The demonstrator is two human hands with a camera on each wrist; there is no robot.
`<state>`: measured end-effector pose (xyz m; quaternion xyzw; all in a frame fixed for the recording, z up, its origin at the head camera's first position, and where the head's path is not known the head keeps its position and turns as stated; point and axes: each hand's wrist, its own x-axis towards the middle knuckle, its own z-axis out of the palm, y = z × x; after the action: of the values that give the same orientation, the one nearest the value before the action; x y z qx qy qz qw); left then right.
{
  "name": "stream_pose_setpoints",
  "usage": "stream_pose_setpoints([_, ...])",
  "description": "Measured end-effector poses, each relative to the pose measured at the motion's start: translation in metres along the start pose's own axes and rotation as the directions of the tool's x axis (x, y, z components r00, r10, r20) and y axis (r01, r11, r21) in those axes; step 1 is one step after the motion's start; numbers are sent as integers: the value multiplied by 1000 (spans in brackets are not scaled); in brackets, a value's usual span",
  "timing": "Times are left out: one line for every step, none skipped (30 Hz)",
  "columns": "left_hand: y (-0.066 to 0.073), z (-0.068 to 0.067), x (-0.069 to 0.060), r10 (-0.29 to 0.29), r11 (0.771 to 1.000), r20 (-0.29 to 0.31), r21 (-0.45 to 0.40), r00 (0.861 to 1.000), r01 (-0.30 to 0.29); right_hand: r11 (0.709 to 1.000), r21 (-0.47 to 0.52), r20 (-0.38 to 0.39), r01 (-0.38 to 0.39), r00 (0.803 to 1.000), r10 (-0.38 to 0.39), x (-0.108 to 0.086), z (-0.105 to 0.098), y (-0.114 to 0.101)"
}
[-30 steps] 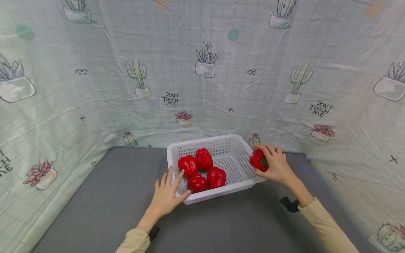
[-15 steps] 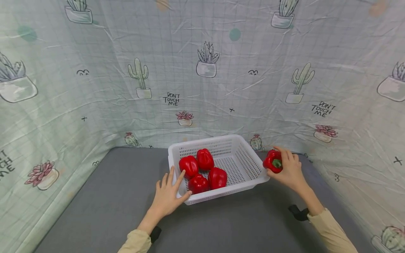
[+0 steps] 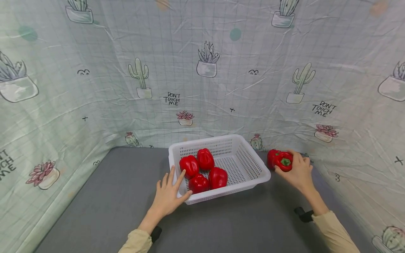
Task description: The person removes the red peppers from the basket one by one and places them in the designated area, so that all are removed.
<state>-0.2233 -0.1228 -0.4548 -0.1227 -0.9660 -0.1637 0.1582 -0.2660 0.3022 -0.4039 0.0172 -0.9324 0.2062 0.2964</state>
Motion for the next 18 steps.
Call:
stream_pose_setpoints([0, 0, 0, -2, 1000, 3, -3, 1000, 2, 1000, -9, 0, -10, 1000, 10, 0, 1, 2])
stream_pose_setpoints([0, 0, 0, -4, 1000, 6, -5, 1000, 4, 1000, -17, -1, -22, 1000, 22, 1, 2, 5])
stream_pose_setpoints([0, 0, 0, -5, 1000, 10, -6, 1000, 5, 999, -24, -1, -33, 999, 33, 2, 3, 7])
stream_pose_setpoints([0, 0, 0, -6, 1000, 13, -7, 1000, 6, 998, -30, 1, -46, 999, 47, 2, 4, 10])
stream_pose_setpoints([0, 0, 0, -7, 1000, 13, -7, 1000, 7, 998, -36, 4, -58, 998, 58, 3, 5, 12])
stream_pose_setpoints([1, -1, 0, -6, 1000, 13, -7, 1000, 7, 997, -42, 6, -68, 998, 68, 4, 6, 14])
stream_pose_setpoints([1, -1, 0, -5, 1000, 12, -8, 1000, 5, 996, -44, 9, -78, 997, 78, 5, 7, 16])
stream_pose_setpoints([1, -1, 0, -4, 1000, 11, -8, 1000, 4, 995, -42, 13, -89, 996, 89, 6, 8, 19])
stream_pose_setpoints([1, -1, 0, -2, 1000, 9, -10, 1000, 3, 995, -39, 17, -97, 995, 97, 7, 9, 21])
stream_pose_setpoints([1, -1, 0, -1, 1000, 7, -10, 1000, 1, 994, -36, 20, -103, 994, 104, 9, 10, 24])
stream_pose_setpoints([1, -1, 0, 1, 1000, 4, -11, 1000, -1, 993, -35, 22, -109, 994, 110, 10, 11, 27])
stream_pose_setpoints([1, -1, 0, 1, 1000, 4, -11, 1000, -1, 993, -38, 26, -115, 993, 116, 11, 12, 29])
stream_pose_setpoints([1, -1, 0, 2, 1000, 4, -12, 1000, -2, 991, -44, 32, -123, 992, 125, 13, 13, 32])
stream_pose_setpoints([1, -1, 0, 3, 1000, 5, -10, 1000, -2, 990, -51, 40, -131, 990, 133, 14, 14, 35])
stream_pose_setpoints([0, -1, 0, 2, 1000, 6, -11, 1000, -2, 989, -59, 44, -138, 989, 140, 15, 15, 38])
stream_pose_setpoints([0, -1, 0, 2, 1000, 6, -12, 1000, -2, 987, -68, 49, -146, 988, 149, 17, 15, 41])
stream_pose_setpoints([0, -1, 0, 2, 1000, 6, -13, 1000, -2, 985, -76, 56, -154, 986, 159, 19, 16, 43])
stream_pose_setpoints([0, -1, 0, 3, 1000, 6, -14, 1000, -3, 983, -85, 63, -163, 984, 169, 20, 16, 46])
